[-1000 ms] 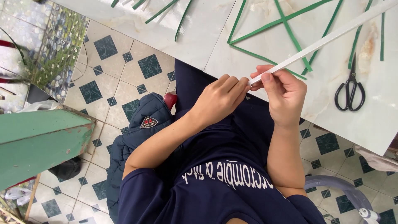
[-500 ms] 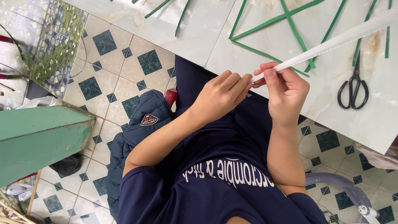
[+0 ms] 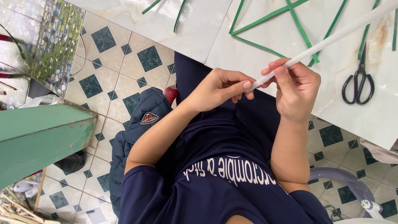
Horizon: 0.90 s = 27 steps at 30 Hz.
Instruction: Folding and cutting thin plastic strips to prepare them for assembly.
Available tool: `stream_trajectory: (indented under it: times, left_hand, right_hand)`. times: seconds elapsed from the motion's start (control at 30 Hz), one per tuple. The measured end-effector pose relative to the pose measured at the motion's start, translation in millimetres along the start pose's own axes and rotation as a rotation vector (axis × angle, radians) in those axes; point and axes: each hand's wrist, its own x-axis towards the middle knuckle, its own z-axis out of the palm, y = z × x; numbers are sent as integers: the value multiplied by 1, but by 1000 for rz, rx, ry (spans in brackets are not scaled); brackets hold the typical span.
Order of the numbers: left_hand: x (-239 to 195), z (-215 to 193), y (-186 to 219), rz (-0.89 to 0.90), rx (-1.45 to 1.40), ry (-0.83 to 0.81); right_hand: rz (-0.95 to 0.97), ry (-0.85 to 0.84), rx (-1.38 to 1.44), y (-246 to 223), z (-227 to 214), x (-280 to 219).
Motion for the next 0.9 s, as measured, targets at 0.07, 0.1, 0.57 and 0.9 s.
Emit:
stream_trajectory:
  times: [0.07, 0.1, 0.57, 0.9]
  left_hand:
    - [1, 0, -2, -5, -21, -3]
    - [1, 0, -4, -8, -42, -6]
    - [1, 1, -11, -13, -116, -31]
    - [2, 1, -13, -3, -112, -37]
  right_hand:
    - [4, -2, -1, -1, 1, 0]
    - [6, -5, -2, -2, 1, 0]
    - [25, -11, 34, -1, 0, -1]
    - [11, -22, 26, -1, 1, 1]
